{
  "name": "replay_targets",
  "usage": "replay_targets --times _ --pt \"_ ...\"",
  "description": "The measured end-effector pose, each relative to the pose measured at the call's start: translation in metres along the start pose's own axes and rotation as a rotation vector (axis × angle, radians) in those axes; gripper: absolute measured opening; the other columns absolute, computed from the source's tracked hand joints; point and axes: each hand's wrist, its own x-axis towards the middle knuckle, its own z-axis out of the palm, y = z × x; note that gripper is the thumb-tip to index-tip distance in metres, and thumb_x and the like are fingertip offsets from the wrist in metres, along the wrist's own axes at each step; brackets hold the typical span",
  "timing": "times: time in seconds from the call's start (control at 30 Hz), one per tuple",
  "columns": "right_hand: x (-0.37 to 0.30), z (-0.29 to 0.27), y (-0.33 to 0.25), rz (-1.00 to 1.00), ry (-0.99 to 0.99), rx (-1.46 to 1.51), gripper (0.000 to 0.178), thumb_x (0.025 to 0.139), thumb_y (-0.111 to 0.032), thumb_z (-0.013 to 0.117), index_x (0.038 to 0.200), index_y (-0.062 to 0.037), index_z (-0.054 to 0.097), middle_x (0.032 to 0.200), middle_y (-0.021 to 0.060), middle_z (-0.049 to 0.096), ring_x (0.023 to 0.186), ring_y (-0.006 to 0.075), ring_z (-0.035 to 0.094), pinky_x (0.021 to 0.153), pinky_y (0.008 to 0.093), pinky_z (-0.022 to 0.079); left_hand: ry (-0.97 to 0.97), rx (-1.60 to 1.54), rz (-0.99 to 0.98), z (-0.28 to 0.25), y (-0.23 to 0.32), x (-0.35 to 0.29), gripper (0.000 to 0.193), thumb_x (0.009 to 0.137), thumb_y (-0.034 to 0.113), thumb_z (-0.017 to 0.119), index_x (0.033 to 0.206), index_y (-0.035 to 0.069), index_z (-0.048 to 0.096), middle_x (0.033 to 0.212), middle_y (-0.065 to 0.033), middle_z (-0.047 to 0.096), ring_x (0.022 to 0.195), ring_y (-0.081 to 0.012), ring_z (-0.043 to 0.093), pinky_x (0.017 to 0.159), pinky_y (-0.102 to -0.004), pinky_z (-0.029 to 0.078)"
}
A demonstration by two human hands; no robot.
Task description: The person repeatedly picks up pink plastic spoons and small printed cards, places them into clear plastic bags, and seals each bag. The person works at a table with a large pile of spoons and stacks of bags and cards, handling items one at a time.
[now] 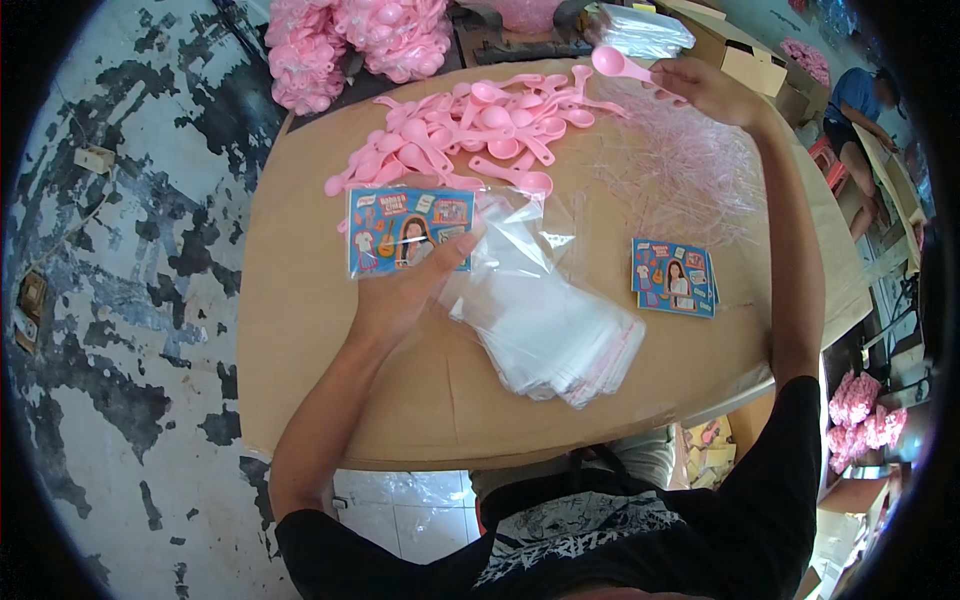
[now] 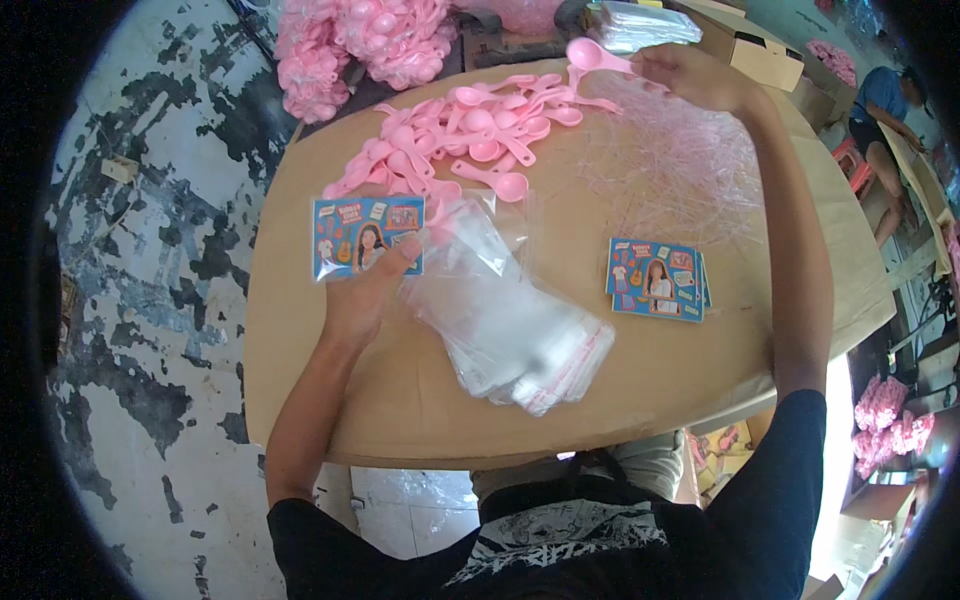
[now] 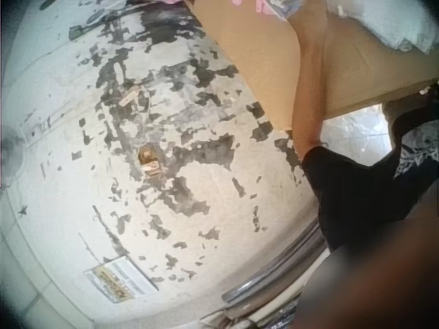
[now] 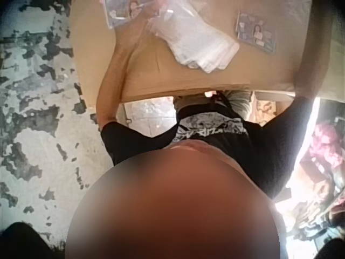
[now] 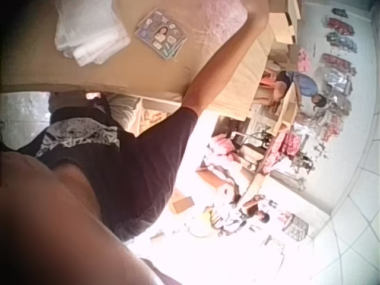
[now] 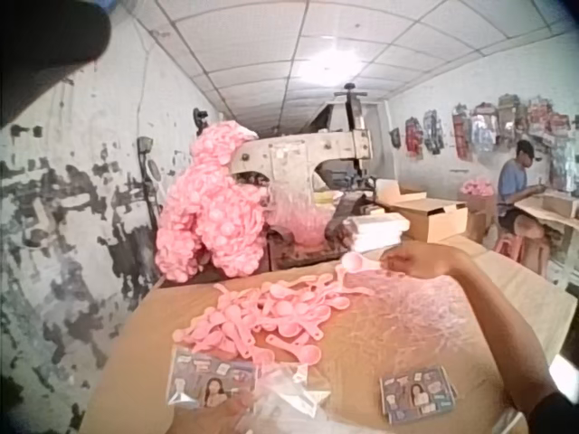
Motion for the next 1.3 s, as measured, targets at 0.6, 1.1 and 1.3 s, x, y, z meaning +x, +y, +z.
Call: replay_targets --times 0.6,1.1,1.3 --pt "-0.021 -0.015 -0.048 -0.203 -0.132 0.351 0.035 0.106 -0.030 0.040 0.125 -0.0034 0.052 0.085 0.0121 0.067 0.068 0.0152 0.065 0.064 0.0280 0.054 0.007 0.012 -0.027 0.000 -0.001 0.000 0.055 0.083 0.002 0.075 0.131 0.003 0.048 0.113 -0.0081 0.063 0.106 -0.0174 0.064 0.090 -0.0339 0.055" --pt "-0.035 0.043 -0.148 -0.257 -0.358 0.382 0.029 0.104 -0.028 0.049 0.103 -0.0008 0.061 0.068 -0.0022 0.045 0.058 0.0063 0.041 0.053 0.0251 0.034 0.095 -0.344 0.004 -0.004 0.005 0.011 0.047 0.089 0.001 0.069 0.131 0.005 0.049 0.114 -0.0058 0.062 0.107 -0.0156 0.063 0.094 -0.0331 0.053" --pt "-0.042 0.083 -0.175 -0.182 -0.353 0.665 0.041 0.102 -0.038 0.049 0.124 -0.0050 0.061 0.074 0.0003 0.052 0.065 0.0096 0.049 0.060 0.0245 0.042 0.116 -0.442 -0.013 0.000 0.002 0.006 0.051 0.092 0.003 0.067 0.136 0.006 0.041 0.125 -0.0063 0.055 0.116 -0.0170 0.058 0.100 -0.0350 0.051"
